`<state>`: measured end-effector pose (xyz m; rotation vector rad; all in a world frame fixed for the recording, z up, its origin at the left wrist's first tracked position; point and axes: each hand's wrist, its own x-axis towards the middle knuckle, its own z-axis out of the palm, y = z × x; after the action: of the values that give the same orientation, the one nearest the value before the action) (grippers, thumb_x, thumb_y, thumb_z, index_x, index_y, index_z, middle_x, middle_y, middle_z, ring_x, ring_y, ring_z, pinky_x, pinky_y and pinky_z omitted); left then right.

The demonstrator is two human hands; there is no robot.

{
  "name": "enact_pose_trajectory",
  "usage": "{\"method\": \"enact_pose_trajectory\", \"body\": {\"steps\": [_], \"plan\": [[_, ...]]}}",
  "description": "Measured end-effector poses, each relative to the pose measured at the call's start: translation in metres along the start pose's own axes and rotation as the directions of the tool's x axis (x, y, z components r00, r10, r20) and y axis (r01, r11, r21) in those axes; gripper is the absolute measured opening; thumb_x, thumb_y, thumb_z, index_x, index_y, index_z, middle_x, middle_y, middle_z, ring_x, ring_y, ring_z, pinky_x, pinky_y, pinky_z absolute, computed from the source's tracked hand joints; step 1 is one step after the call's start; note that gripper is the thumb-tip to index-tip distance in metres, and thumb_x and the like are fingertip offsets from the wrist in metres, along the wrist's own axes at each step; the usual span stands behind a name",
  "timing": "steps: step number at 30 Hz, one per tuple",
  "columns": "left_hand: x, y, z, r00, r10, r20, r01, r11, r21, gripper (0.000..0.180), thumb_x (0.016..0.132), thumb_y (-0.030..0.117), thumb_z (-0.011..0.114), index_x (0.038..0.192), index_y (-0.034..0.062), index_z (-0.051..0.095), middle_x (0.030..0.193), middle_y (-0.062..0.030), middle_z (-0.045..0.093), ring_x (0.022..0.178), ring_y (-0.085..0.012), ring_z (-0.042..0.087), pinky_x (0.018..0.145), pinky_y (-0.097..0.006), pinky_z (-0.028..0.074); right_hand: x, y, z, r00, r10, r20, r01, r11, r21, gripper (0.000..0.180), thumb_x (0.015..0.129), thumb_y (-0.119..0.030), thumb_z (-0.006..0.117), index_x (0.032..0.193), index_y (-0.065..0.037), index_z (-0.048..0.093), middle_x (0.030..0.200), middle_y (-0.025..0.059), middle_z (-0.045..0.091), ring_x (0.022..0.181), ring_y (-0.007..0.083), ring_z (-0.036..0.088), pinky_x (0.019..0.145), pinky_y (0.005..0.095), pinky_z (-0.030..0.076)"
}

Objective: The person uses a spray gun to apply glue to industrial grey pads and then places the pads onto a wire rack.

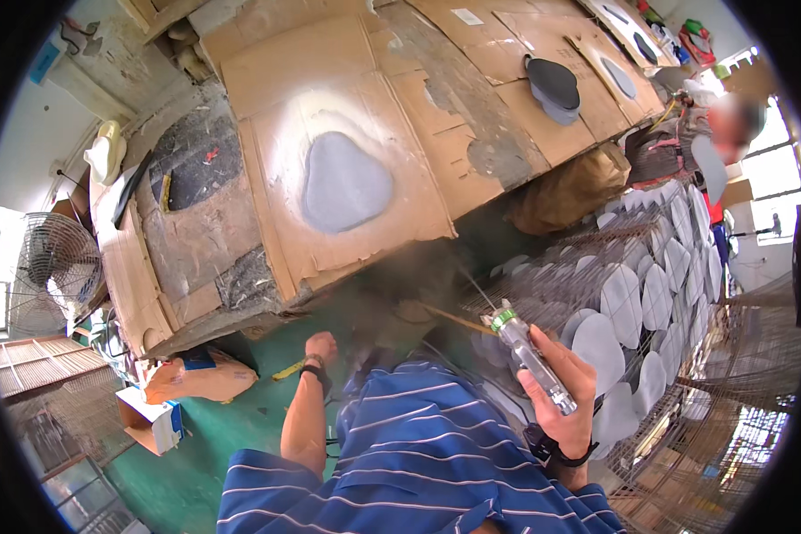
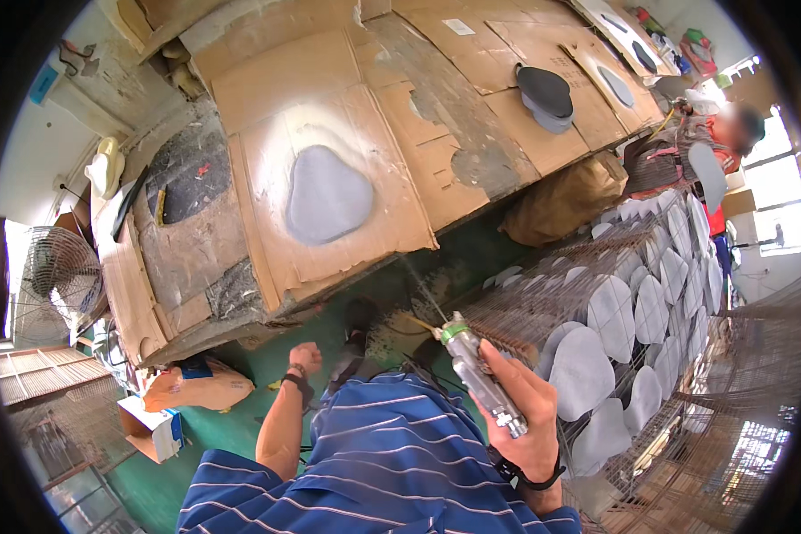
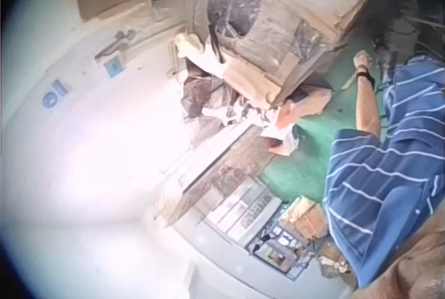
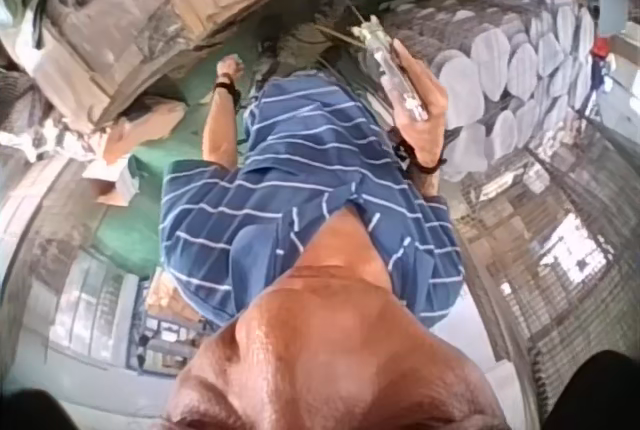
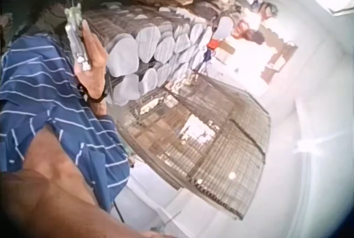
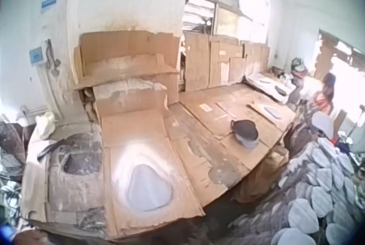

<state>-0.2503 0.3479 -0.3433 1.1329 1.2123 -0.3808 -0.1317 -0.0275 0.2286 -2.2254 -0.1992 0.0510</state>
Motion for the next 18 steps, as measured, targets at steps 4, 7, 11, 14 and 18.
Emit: {"method": "enact_pose_trajectory", "body": {"steps": [4,7,11,14,18], "plan": [[-0.042,0.071,0.036,0.998,-0.01,0.064,0.011,1.0,-0.026,0.018,0.092,0.007,0.061,0.108,0.008,0.068,0.075,-0.0056,0.064,0.056,-0.0177,0.06,0.044,-0.034,0.044,-0.014,0.0,-0.012,0.991,0.12,0.058,-0.116,0.991,-0.07,0.045,0.08,-0.003,0.076,0.124,0.003,0.068,0.1,0.0199,0.073,0.083,0.0273,0.07,0.077,0.0324,0.053],[-0.044,0.075,0.036,0.999,-0.033,0.037,0.031,0.999,0.042,0.021,0.092,0.009,0.062,0.112,0.0072,0.067,0.077,-0.0058,0.065,0.056,-0.0172,0.06,0.045,-0.034,0.044,-0.013,-0.009,-0.007,0.979,0.072,0.188,-0.079,0.996,0.03,0.05,0.075,0.003,0.076,0.124,0.002,0.068,0.093,0.019,0.071,0.078,0.0283,0.069,0.071,0.0314,0.052],[-0.027,0.037,0.004,1.0,0.028,-0.006,-0.025,0.968,0.248,0.023,0.09,0.01,0.063,0.112,0.0068,0.068,0.077,-0.0066,0.067,0.057,-0.0193,0.062,0.048,-0.035,0.048,0.004,-0.022,0.007,0.977,-0.03,0.21,0.014,0.997,0.078,0.056,0.072,0.009,0.075,0.127,0.002,0.066,0.091,0.0184,0.07,0.077,0.0286,0.069,0.069,0.0308,0.051],[-0.036,0.041,0.021,0.992,-0.124,0.02,0.121,0.986,0.119,0.019,0.088,0.014,0.065,0.105,0.0082,0.07,0.078,-0.0038,0.069,0.06,-0.0187,0.062,0.054,-0.031,0.05,0.014,-0.017,0.017,0.992,-0.065,0.105,0.063,0.998,0.027,0.055,0.074,0.009,0.074,0.128,0.002,0.065,0.093,0.0176,0.071,0.078,0.0286,0.069,0.07,0.0325,0.052],[-0.02,0.012,-0.019,0.997,-0.072,0.013,0.069,0.985,0.157,0.017,0.091,0.017,0.063,0.104,0.0094,0.071,0.082,-0.0078,0.069,0.065,-0.0225,0.066,0.056,-0.039,0.054,0.025,-0.013,0.018,0.987,-0.142,0.072,0.142,0.99,0.016,0.053,0.077,0.008,0.073,0.129,0.003,0.065,0.094,0.0175,0.072,0.08,0.0272,0.07,0.072,0.0317,0.053]]}}
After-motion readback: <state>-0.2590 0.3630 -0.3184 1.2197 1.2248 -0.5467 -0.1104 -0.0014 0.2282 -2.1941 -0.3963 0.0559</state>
